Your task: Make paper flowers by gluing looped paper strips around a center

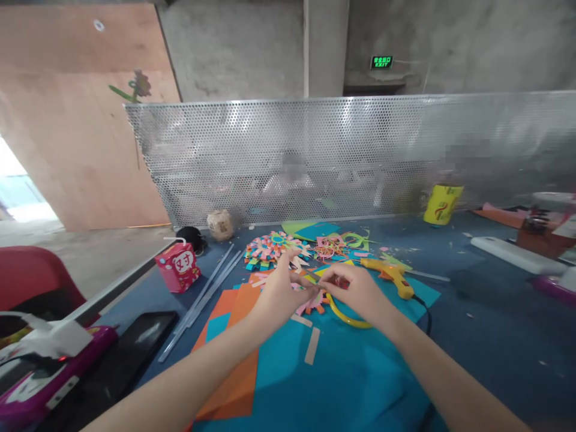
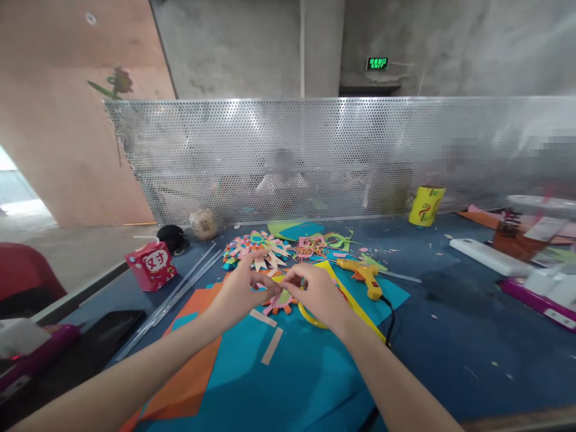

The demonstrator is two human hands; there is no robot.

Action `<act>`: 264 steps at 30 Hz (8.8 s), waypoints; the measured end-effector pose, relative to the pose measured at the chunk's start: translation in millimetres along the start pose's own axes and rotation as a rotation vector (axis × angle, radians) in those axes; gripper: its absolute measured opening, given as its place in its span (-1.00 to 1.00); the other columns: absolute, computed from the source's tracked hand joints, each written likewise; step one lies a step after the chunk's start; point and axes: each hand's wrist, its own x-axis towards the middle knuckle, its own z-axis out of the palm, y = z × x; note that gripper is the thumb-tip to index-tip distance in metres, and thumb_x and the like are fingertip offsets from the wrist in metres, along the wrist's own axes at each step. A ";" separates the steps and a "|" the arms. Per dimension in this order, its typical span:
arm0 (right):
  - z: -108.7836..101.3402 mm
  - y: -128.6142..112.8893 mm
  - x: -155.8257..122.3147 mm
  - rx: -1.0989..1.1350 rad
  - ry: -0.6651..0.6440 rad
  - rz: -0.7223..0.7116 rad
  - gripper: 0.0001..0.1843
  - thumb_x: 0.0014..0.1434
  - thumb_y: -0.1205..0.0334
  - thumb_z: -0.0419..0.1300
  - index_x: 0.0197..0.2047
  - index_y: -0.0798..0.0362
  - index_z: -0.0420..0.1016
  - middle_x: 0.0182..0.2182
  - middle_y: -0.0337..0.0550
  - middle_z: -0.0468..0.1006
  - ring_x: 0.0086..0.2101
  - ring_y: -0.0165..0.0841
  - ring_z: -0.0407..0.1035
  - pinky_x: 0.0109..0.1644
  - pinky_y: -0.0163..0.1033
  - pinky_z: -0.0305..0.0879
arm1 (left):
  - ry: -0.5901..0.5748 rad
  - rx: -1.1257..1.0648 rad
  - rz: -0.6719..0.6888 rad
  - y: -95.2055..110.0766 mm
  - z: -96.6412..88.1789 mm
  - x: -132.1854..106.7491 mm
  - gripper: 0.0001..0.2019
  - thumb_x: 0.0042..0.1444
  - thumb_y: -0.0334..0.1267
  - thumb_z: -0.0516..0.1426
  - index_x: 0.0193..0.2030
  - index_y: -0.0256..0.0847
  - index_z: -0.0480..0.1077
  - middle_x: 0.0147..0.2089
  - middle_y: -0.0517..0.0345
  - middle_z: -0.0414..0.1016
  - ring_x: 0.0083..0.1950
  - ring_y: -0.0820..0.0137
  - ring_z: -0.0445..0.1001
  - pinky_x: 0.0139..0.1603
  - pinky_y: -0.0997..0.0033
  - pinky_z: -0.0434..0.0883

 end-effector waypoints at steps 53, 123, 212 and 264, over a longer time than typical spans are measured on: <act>-2.3 18.6 9.6 0.972 0.072 0.412 -0.75 -0.14 0.10 0.33 -0.51 0.05 0.37 -0.55 -0.32 0.42 -0.48 -0.47 0.37 -0.38 -0.31 0.39 | 0.038 -0.541 -0.299 -27.5 -23.3 -15.8 -0.45 -0.31 -0.36 0.31 -0.12 -0.22 0.22 -0.32 0.23 0.31 -0.47 0.52 0.40 -0.52 0.50 0.31; 3.7 -34.1 -33.2 -0.128 0.379 -0.331 -0.89 0.07 0.37 0.15 -0.35 -0.06 0.40 -0.43 -0.28 0.52 -0.37 -0.45 0.43 -0.26 -0.41 0.40 | 0.089 0.372 0.735 -26.7 -40.2 -48.2 -0.73 -0.11 -0.58 0.14 -0.40 -0.08 0.28 -0.38 0.29 0.55 -0.27 0.36 0.49 0.02 0.21 0.13; -2.4 -31.1 -27.9 -0.272 -0.099 -0.647 -0.79 0.08 0.46 0.07 -0.21 0.03 0.33 -0.25 -0.26 0.54 -0.19 -0.45 0.35 0.08 -0.33 0.15 | 0.150 0.463 0.744 -20.2 -42.2 -49.3 -0.81 -0.07 -0.54 0.17 -0.37 -0.16 0.36 -0.37 0.35 0.56 -0.32 0.51 0.47 -0.09 0.35 0.04; 17.9 -22.3 -12.6 0.296 0.017 0.159 -0.82 0.01 0.11 0.19 -0.35 0.04 0.39 -0.39 -0.17 0.53 -0.34 -0.38 0.44 -0.23 -0.24 0.41 | -0.042 -0.512 -0.324 -30.8 -23.6 -32.8 -0.75 -0.26 -0.22 0.32 -0.46 -0.28 0.38 -0.56 0.27 0.36 -0.52 0.55 0.33 -0.47 0.56 0.24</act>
